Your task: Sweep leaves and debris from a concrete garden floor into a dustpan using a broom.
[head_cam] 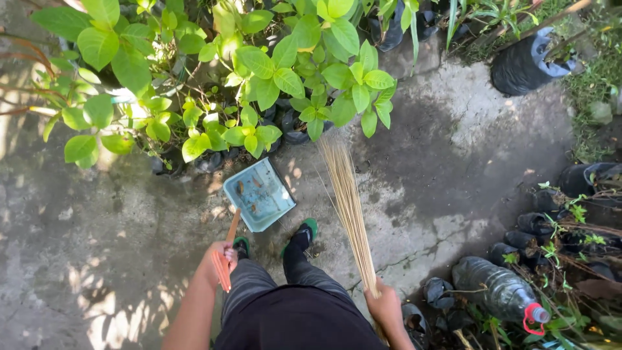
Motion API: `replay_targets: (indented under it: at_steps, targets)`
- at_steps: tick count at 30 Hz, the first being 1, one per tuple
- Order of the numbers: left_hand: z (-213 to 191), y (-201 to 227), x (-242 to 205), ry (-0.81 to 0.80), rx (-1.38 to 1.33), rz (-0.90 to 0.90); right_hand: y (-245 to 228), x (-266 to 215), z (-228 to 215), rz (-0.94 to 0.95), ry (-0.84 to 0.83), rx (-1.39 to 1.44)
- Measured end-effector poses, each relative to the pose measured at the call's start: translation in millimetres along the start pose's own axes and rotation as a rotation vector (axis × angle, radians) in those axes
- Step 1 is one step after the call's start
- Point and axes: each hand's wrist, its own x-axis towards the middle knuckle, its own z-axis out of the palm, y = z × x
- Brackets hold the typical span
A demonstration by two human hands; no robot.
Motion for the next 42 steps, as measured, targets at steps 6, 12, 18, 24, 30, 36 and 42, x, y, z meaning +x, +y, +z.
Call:
replay_targets:
  at_steps: [6,12,18,24,30,36,42]
  targets:
    - [21,-2,0,-0.005,0.079,0.076,-51,65,13,-0.068,-0.101,0.036]
    - [48,-11,-41,0.075,0.034,0.093,-74,-2,-45,0.093,-0.236,-0.029]
    - [58,3,-60,0.058,0.042,0.116,-71,-43,-70,0.369,-0.256,0.133]
    - [69,16,-48,-0.028,0.125,0.196,-19,13,-5,-0.129,0.150,0.076]
    - [49,39,21,-0.104,-0.036,0.206,-75,23,4,0.150,-0.113,0.039]
    - [31,64,32,-0.223,-0.133,0.080,-15,-48,-21,-0.079,-0.169,-0.032]
    - [18,59,-22,-0.123,-0.031,0.092,-64,-77,-100,0.371,-0.284,-0.115]
